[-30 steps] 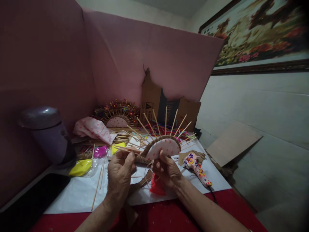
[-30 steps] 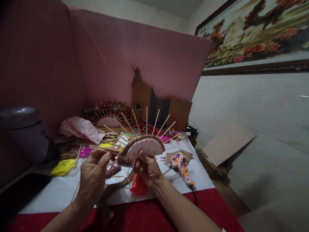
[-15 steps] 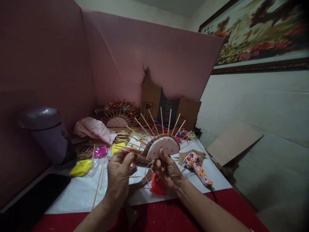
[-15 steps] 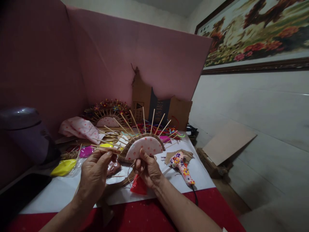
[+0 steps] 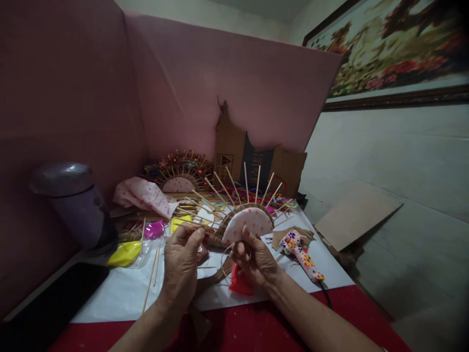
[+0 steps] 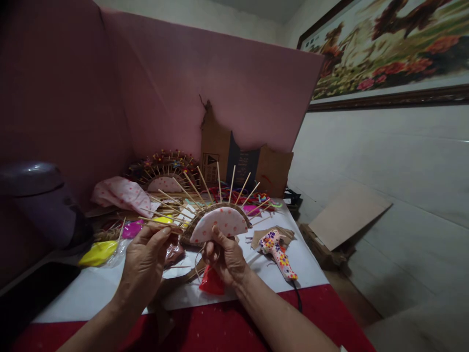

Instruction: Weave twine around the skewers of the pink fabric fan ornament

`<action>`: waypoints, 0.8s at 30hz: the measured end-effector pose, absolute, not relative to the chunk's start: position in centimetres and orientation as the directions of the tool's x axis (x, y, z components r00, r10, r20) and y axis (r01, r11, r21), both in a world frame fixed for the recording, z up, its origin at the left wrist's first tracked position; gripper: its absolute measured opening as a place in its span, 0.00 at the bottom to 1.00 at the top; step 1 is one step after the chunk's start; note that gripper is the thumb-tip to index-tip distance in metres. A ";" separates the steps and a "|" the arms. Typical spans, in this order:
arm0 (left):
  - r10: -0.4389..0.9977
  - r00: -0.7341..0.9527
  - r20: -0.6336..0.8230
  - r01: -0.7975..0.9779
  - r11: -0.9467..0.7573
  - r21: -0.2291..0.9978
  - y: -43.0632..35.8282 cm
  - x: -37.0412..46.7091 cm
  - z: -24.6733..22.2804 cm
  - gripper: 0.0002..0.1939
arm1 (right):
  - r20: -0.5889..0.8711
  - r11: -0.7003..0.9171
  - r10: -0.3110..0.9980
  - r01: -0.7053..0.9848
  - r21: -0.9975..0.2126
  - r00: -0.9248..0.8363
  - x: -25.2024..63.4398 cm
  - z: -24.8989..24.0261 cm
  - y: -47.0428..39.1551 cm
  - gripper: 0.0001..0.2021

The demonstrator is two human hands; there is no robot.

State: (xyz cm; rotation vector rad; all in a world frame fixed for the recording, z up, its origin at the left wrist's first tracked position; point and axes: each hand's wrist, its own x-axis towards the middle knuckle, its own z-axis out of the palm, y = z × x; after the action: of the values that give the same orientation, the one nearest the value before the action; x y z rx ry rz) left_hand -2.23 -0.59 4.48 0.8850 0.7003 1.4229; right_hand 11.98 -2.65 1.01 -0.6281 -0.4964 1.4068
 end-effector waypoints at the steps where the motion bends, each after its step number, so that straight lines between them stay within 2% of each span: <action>1: 0.994 0.064 0.094 -0.528 -0.047 0.848 -0.6 -2.2 4.6 0.09 | -0.043 0.050 0.993 -0.742 -0.668 0.106 12.0 0.9 -2.6 0.21; 7: 0.996 0.070 0.055 -0.517 -0.011 0.856 -1.0 -2.2 5.0 0.10 | -0.015 0.059 0.996 -0.747 -0.663 0.091 12.1 0.7 -2.5 0.21; 16: 0.996 0.047 0.071 -0.537 -0.034 0.843 -0.8 -2.1 5.0 0.09 | -0.031 0.046 0.995 -0.739 -0.673 0.090 12.1 0.9 -2.7 0.20; 24: 0.997 0.068 0.038 -0.529 0.004 0.849 -1.0 -2.2 5.1 0.09 | -0.010 0.037 0.998 -0.740 -0.671 0.059 12.1 0.8 -2.7 0.23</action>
State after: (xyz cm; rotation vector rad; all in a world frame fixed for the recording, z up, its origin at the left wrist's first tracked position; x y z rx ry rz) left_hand -2.18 -0.97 5.09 0.8382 0.7315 1.3802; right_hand 12.10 -2.66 0.83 -0.5953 -0.5469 1.4415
